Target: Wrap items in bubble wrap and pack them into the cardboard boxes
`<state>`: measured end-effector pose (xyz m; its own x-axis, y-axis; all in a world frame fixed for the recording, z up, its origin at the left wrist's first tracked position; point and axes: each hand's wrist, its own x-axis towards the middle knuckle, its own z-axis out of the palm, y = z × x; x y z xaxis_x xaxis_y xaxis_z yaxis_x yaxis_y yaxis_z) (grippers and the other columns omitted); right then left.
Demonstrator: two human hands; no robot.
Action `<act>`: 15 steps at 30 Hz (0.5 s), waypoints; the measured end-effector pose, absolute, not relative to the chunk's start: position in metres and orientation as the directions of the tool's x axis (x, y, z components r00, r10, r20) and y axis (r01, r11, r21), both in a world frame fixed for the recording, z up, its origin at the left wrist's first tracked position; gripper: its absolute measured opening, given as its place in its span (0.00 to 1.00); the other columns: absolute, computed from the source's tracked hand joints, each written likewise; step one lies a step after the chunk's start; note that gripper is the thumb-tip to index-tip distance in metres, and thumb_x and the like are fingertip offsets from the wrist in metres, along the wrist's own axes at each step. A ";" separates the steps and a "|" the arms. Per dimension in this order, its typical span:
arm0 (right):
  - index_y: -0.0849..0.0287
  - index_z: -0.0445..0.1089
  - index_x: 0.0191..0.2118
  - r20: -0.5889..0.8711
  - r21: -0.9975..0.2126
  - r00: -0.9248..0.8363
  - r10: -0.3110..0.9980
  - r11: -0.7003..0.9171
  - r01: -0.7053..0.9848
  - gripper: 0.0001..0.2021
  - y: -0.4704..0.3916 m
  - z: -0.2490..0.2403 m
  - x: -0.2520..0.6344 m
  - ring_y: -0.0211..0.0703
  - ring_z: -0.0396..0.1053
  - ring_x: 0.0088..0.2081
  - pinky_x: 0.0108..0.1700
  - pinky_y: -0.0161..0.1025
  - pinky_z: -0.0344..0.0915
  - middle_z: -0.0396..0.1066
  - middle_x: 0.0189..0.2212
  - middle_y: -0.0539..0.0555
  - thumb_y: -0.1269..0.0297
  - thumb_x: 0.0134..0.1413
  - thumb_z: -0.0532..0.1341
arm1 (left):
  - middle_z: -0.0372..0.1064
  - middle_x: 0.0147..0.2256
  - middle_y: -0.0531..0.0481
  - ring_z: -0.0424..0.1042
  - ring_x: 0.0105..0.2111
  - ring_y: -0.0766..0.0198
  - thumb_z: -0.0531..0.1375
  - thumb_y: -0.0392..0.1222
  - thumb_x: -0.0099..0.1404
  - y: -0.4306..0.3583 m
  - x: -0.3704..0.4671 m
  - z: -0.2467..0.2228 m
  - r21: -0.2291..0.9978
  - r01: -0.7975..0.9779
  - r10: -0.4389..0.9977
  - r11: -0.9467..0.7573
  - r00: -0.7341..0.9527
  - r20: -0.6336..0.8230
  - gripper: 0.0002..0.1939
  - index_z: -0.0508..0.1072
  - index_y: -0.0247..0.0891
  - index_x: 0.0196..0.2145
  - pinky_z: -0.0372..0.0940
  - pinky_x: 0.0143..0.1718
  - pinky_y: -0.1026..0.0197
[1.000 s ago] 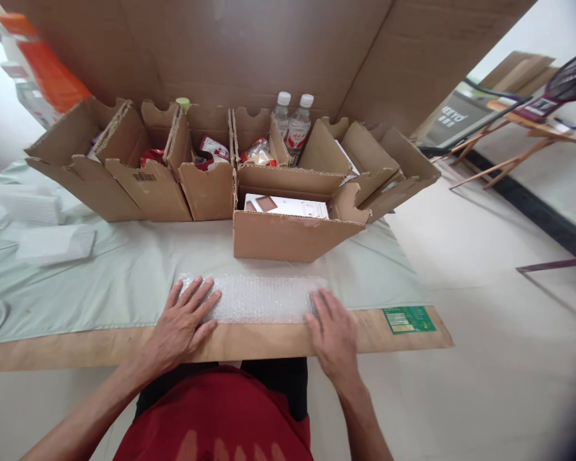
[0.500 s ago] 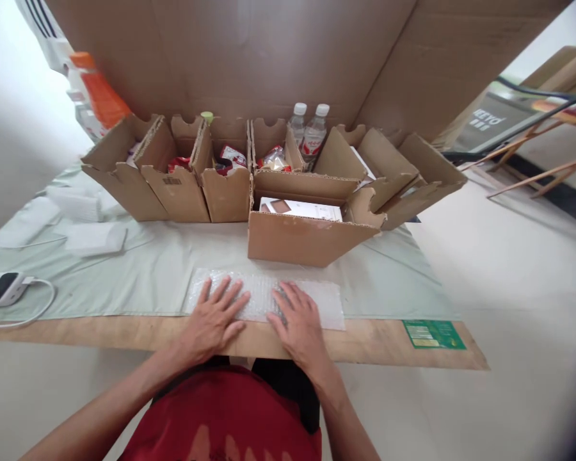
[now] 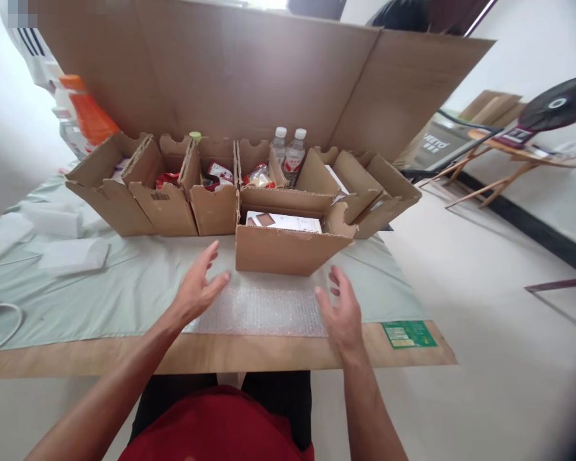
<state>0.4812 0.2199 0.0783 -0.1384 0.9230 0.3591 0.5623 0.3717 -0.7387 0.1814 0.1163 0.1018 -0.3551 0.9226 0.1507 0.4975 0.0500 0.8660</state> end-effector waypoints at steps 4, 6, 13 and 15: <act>0.61 0.64 0.60 0.308 -0.849 -0.124 0.943 0.331 0.411 0.29 0.252 0.082 0.455 0.54 0.72 0.51 0.48 0.51 0.72 0.73 0.52 0.65 0.53 0.55 0.62 | 0.57 0.67 0.34 0.65 0.62 0.45 0.59 0.47 0.65 0.160 0.203 0.096 0.951 0.301 0.955 -0.066 -0.256 0.148 0.41 0.50 0.41 0.71 0.68 0.57 0.40; 0.61 0.66 0.55 0.290 -0.874 -0.094 0.953 0.303 0.379 0.26 0.255 0.081 0.462 0.53 0.73 0.46 0.45 0.49 0.73 0.75 0.46 0.62 0.52 0.54 0.62 | 0.60 0.66 0.36 0.65 0.62 0.46 0.59 0.44 0.65 0.157 0.220 0.089 0.957 0.269 0.960 -0.111 -0.218 0.173 0.41 0.49 0.42 0.71 0.69 0.56 0.42; 0.59 0.67 0.49 0.296 -0.900 0.084 0.951 0.249 0.358 0.24 0.258 0.077 0.518 0.50 0.74 0.42 0.43 0.47 0.74 0.74 0.44 0.59 0.50 0.52 0.66 | 0.45 0.72 0.38 0.56 0.68 0.45 0.58 0.40 0.66 0.148 0.281 0.074 0.948 0.285 0.974 -0.140 -0.132 0.183 0.44 0.39 0.47 0.73 0.67 0.59 0.41; 0.60 0.67 0.51 0.289 -0.907 0.057 0.956 0.254 0.337 0.25 0.273 0.080 0.517 0.52 0.74 0.45 0.45 0.48 0.74 0.75 0.46 0.61 0.52 0.50 0.66 | 0.44 0.72 0.36 0.54 0.69 0.45 0.57 0.39 0.67 0.169 0.288 0.075 0.928 0.323 0.969 -0.188 -0.097 0.229 0.45 0.36 0.45 0.73 0.67 0.59 0.42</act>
